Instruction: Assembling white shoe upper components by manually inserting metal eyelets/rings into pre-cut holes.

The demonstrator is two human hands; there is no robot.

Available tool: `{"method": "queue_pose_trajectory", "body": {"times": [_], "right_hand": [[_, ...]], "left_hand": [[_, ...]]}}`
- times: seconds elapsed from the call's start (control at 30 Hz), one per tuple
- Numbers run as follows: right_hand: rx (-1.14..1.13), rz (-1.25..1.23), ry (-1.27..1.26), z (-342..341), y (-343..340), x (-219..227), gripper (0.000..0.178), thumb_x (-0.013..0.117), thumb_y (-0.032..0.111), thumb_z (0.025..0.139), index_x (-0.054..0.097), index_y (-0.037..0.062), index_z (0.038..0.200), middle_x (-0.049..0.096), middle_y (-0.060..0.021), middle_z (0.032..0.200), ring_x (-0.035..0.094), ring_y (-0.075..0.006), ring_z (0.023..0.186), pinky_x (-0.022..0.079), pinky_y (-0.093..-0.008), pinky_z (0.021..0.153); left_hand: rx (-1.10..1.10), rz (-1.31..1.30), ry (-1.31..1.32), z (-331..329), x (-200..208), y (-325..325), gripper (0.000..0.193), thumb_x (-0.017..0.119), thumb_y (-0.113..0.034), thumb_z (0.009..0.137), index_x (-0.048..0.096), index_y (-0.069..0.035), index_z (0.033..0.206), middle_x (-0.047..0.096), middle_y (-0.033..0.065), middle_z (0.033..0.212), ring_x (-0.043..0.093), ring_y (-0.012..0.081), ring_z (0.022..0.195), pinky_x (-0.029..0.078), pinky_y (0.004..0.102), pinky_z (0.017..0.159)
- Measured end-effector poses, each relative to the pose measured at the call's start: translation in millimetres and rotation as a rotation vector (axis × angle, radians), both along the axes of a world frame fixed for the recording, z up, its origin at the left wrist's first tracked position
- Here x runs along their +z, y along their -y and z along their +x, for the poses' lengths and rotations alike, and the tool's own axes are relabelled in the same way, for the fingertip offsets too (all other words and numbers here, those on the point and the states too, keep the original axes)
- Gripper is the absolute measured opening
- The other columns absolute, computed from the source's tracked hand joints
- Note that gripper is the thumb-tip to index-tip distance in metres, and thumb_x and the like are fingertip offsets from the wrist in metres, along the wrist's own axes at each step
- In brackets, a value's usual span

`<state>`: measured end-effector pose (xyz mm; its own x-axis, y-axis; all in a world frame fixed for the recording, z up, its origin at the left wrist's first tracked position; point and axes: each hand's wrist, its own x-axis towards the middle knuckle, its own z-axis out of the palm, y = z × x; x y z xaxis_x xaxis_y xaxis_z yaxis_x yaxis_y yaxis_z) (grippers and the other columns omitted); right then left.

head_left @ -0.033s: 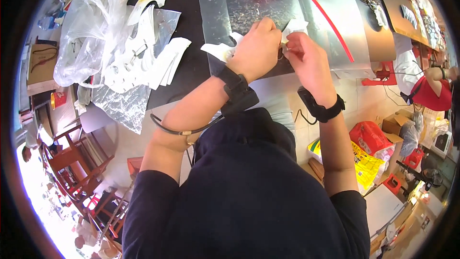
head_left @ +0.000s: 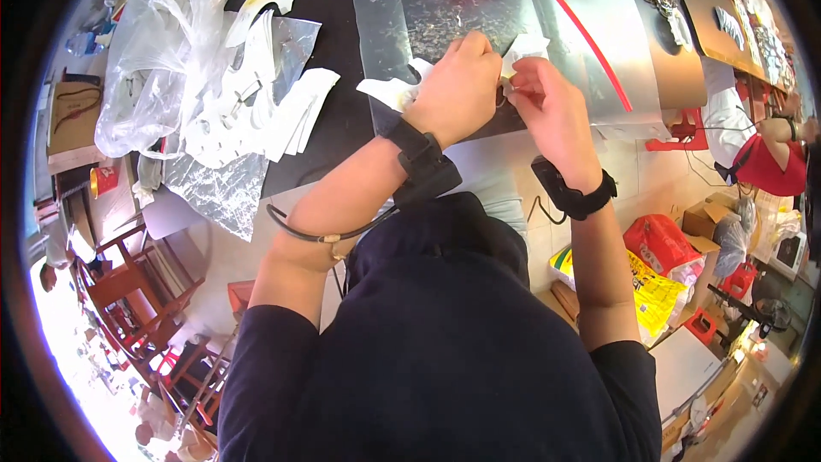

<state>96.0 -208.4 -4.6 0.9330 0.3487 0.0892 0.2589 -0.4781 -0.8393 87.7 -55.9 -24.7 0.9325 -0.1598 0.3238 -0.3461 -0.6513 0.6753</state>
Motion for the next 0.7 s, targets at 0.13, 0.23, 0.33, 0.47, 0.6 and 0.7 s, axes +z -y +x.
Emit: {"method": "queue_pose_trajectory", "body": {"times": [0.13,0.23,0.33,0.47,0.6,0.7], "right_hand": [[-0.029,0.003,-0.006,3,-4,5,0.030,0.058,-0.006,0.071,0.049,0.0013,0.099,0.061,-0.0140,0.077,0.061,-0.0284,0.071,0.047,-0.0328,0.064],[-0.028,-0.102,0.016,8,-9,5,0.030,0.058,-0.005,0.071,0.049,0.0017,0.099,0.060,-0.0128,0.072,0.060,-0.0294,0.068,0.046,-0.0349,0.062],[-0.006,-0.202,0.115,11,-11,2,0.030,0.057,-0.003,0.071,0.049,0.0028,0.099,0.059,-0.0121,0.071,0.059,-0.0294,0.066,0.045,-0.0365,0.060],[0.000,-0.212,0.113,11,-14,3,0.031,0.056,-0.004,0.070,0.049,0.0033,0.099,0.058,-0.0118,0.069,0.058,-0.0301,0.065,0.044,-0.0377,0.059],[0.012,-0.163,0.069,10,-14,5,0.031,0.057,-0.004,0.071,0.049,0.0034,0.100,0.058,-0.0118,0.069,0.058,-0.0301,0.066,0.044,-0.0372,0.059],[-0.007,-0.168,0.039,11,-13,4,0.031,0.056,-0.005,0.071,0.048,0.0035,0.100,0.058,-0.0120,0.070,0.058,-0.0301,0.066,0.044,-0.0368,0.060]], "left_hand": [[0.002,-0.010,-0.064,1,2,0,0.005,0.057,-0.001,0.071,0.057,0.002,0.074,0.051,0.0146,0.088,0.053,0.0312,0.085,0.044,0.0369,0.075],[0.005,0.002,-0.073,3,3,-1,0.005,0.057,-0.002,0.071,0.058,0.002,0.074,0.051,0.0145,0.089,0.052,0.0306,0.085,0.044,0.0366,0.075],[0.000,-0.013,-0.103,1,7,-2,0.005,0.058,-0.002,0.070,0.058,0.002,0.074,0.051,0.0139,0.089,0.052,0.0301,0.085,0.044,0.0363,0.074],[0.028,-0.047,-0.108,4,3,0,0.005,0.059,-0.002,0.069,0.058,0.001,0.073,0.051,0.0118,0.087,0.052,0.0291,0.084,0.044,0.0356,0.074],[0.059,-0.068,-0.095,1,2,0,0.005,0.060,-0.002,0.070,0.059,0.000,0.073,0.051,0.0106,0.087,0.053,0.0284,0.083,0.044,0.0349,0.073],[0.058,-0.115,-0.073,3,-2,-2,0.005,0.060,-0.002,0.070,0.059,0.000,0.074,0.052,0.0104,0.087,0.053,0.0278,0.083,0.044,0.0342,0.072]]}}
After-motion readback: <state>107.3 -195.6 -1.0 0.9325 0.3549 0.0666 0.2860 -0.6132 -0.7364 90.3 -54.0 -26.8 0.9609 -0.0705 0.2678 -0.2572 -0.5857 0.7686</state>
